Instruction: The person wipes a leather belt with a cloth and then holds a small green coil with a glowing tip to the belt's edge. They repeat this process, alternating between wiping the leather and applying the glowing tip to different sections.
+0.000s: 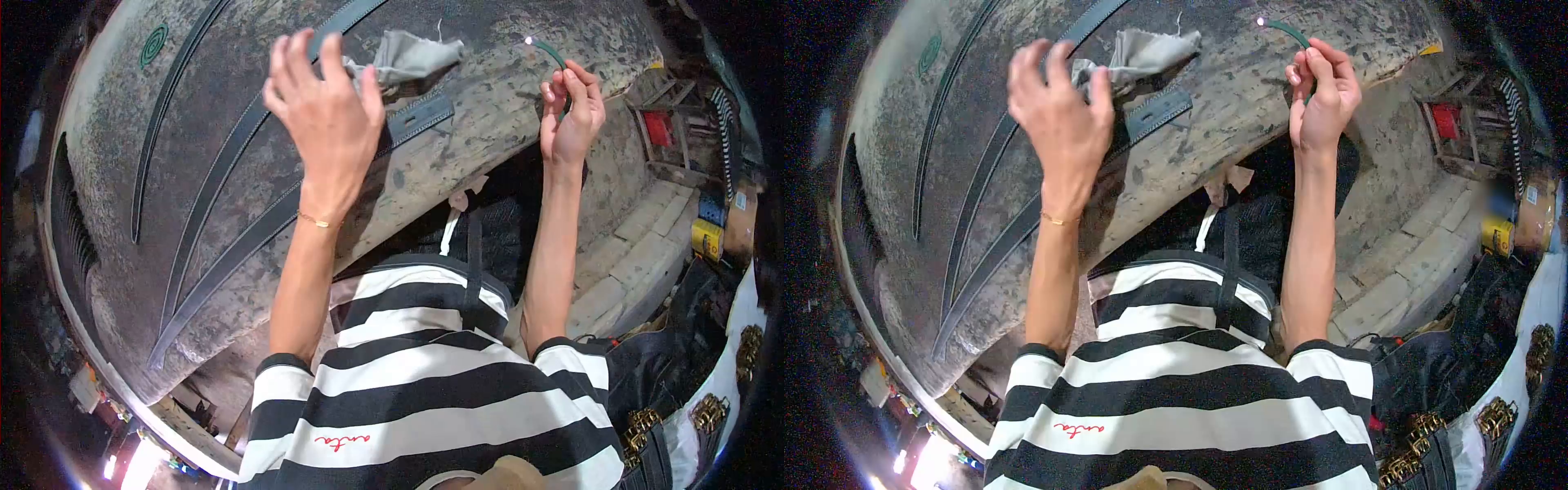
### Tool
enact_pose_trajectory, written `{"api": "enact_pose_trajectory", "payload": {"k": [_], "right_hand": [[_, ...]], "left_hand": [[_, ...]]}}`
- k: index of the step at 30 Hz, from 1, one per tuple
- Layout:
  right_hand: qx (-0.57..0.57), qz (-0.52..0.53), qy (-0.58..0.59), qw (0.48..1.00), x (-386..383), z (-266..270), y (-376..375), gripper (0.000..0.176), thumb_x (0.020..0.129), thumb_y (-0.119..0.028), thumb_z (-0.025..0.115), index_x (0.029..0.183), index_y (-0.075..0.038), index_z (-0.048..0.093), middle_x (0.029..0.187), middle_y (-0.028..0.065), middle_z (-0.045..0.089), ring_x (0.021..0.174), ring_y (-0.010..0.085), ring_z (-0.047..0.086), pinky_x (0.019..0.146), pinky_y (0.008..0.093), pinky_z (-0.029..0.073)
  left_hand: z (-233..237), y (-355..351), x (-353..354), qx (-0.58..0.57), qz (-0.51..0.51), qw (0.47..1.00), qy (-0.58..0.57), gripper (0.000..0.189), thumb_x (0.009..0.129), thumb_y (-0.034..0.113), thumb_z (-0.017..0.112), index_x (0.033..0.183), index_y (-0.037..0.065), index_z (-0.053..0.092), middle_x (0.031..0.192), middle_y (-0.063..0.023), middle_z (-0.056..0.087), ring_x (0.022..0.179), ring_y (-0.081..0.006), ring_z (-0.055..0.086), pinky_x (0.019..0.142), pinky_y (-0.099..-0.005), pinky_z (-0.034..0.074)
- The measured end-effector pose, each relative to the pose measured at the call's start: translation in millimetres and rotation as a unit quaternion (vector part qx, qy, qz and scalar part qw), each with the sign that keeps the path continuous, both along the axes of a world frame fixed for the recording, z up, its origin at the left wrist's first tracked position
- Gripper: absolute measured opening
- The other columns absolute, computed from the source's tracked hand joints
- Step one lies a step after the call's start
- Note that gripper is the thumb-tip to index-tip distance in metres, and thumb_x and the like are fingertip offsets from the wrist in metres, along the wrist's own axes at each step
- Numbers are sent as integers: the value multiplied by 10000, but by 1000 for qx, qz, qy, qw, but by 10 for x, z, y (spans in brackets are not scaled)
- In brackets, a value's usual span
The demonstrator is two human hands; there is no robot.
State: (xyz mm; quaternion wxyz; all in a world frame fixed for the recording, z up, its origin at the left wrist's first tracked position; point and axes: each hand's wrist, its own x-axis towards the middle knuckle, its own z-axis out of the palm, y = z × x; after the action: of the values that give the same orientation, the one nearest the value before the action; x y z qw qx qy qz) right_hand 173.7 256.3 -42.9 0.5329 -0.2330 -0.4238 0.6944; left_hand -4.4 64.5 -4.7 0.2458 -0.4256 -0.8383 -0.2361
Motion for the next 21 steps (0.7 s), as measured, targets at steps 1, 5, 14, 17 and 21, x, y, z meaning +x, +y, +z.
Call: {"api": "enact_pose_trajectory", "payload": {"k": [1,5,14,17,21], "right_hand": [[-2,-1,0,1000,3,-10,0,120,925,-21,609,1028,37,628,834,96,642,725,127,586,613,279,461],[-4,1,2,1000,7,-22,17,125,922,-18,613,1031,41,626,831,97,645,709,123,579,612,279,461],[4,9,-8,1000,4,-24,26,132,923,-17,618,1038,47,627,841,100,651,707,122,576,609,273,455],[11,16,-8,1000,7,-40,31,129,925,-16,617,1037,48,627,841,99,650,709,121,578,608,273,456],[13,15,-14,1000,3,-18,15,126,924,-11,616,1034,50,632,839,98,649,708,121,578,604,275,458]], "left_hand": [[81,-28,-1,19,4,1000,21,379,825,196,698,1168,63,609,1277,-148,502,1233,-344,451,973,-451,379],[209,-131,231,12,-261,963,-63,183,773,91,741,940,51,678,1009,-107,632,960,-296,602,849,-416,459],[-100,-44,226,-101,-178,974,-98,472,868,363,668,1206,37,619,1201,-138,572,1134,-307,505,950,-441,370],[-95,-28,206,-98,-130,983,-79,459,863,352,676,1216,62,623,1213,-123,572,1170,-305,502,982,-476,343],[-157,-26,165,-99,-258,955,-107,394,852,298,695,1198,117,643,1186,-94,586,1152,-283,521,981,-461,350]]}}
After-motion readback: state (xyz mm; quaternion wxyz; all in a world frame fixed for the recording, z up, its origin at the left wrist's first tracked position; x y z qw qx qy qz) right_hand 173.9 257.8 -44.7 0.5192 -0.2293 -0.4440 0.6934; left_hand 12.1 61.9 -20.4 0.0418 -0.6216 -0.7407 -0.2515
